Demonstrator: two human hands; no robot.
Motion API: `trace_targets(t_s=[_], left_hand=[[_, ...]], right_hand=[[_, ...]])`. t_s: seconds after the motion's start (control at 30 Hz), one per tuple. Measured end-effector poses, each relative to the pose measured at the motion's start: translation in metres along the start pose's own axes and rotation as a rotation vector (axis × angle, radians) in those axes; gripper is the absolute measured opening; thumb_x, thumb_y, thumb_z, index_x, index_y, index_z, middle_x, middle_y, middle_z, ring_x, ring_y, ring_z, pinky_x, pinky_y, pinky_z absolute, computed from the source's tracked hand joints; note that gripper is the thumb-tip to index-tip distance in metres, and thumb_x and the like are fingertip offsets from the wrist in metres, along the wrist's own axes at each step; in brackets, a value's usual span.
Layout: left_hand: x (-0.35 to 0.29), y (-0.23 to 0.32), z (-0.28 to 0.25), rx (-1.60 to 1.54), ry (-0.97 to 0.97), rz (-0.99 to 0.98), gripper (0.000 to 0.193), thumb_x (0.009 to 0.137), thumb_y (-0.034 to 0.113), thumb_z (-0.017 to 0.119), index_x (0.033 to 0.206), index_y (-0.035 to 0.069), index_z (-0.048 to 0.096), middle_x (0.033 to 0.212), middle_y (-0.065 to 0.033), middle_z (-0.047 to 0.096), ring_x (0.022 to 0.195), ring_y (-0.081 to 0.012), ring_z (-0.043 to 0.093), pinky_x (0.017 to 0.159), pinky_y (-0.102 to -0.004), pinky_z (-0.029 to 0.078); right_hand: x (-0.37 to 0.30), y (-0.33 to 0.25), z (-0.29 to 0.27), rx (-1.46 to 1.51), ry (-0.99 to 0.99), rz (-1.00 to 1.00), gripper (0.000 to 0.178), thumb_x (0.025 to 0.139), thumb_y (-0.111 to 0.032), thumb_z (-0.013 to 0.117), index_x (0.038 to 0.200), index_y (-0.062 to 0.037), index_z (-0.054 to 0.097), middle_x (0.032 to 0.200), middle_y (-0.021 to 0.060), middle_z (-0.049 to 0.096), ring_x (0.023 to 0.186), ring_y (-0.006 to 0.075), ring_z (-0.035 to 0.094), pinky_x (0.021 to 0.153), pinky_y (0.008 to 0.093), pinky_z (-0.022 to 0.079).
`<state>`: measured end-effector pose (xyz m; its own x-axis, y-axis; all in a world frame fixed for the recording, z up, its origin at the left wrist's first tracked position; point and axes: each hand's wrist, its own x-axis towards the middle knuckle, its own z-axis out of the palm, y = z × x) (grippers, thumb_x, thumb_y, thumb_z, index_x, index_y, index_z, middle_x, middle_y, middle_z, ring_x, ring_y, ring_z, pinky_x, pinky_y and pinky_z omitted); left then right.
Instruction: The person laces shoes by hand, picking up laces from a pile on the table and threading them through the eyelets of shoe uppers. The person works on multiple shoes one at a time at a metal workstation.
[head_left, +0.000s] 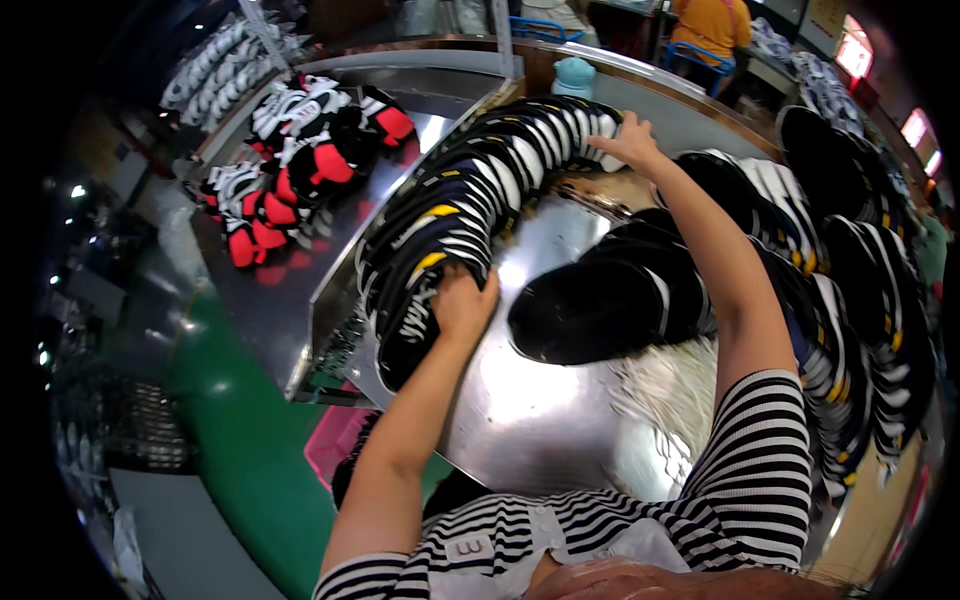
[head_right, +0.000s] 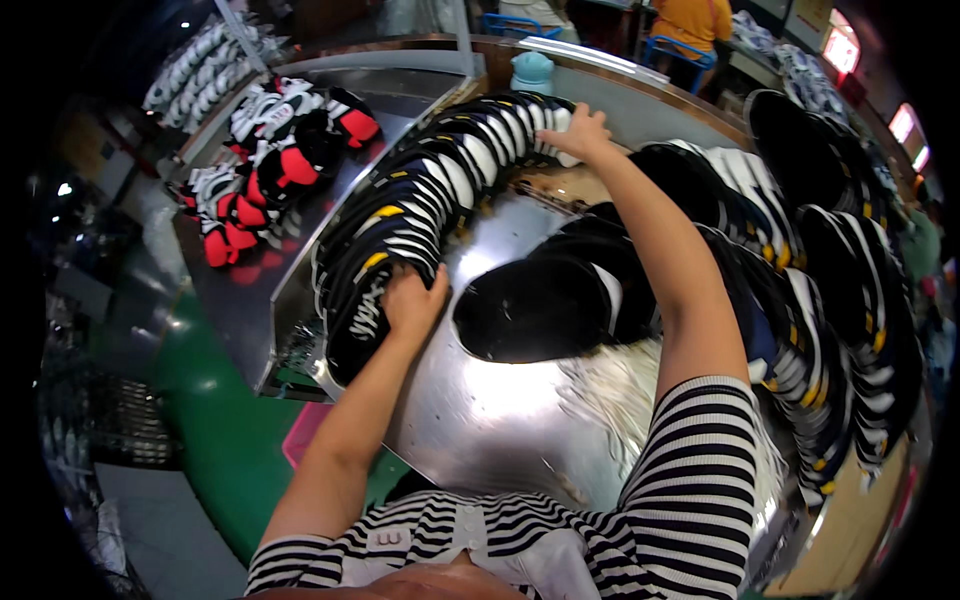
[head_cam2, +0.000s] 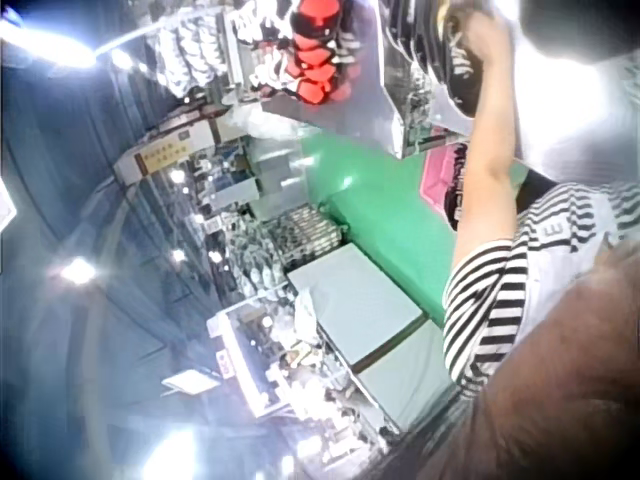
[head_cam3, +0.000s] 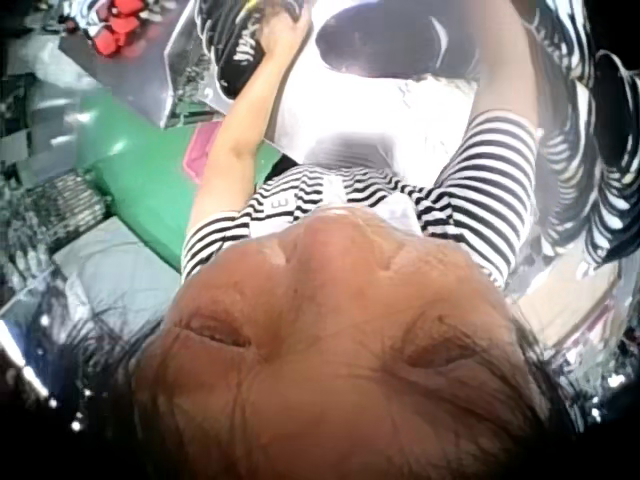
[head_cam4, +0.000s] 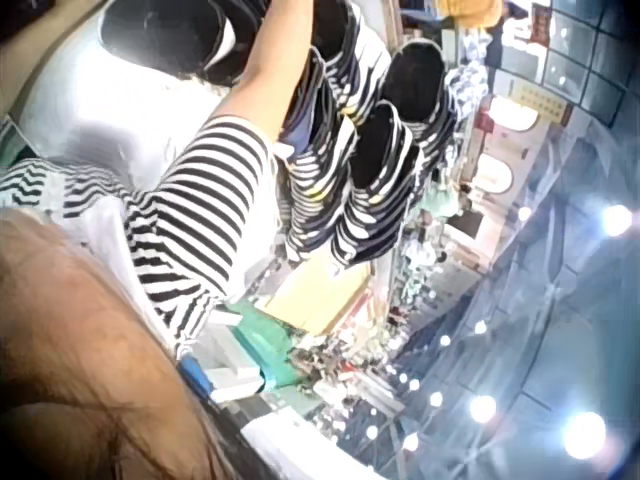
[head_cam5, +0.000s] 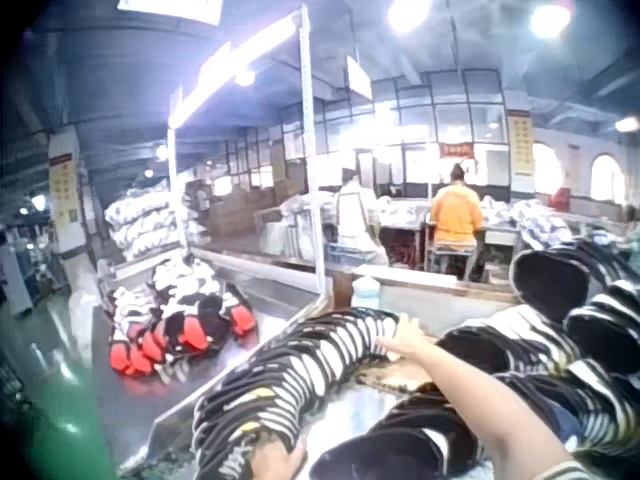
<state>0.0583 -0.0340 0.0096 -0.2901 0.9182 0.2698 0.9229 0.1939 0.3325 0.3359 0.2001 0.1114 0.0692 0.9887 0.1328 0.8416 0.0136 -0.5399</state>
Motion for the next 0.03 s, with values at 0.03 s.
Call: trace_targets(t_s=[0.03], left_hand=[[0.0029,-0.0091,0.0104,0.069,0.156,0.086,0.076,0.082,0.052,0.063,0.121,-0.012,0.055,0.129,-0.0345,0.052,0.109,-0.0429,0.061,0.096,-0.0491,0.048]], right_hand=[[0.0165,-0.0103,0.0078,0.046,-0.034,0.045,0.111,0.067,-0.061,0.079,0.146,-0.0048,0.026,0.145,0.0319,0.028,0.130,0.0503,0.040,0.108,0.0550,0.035]])
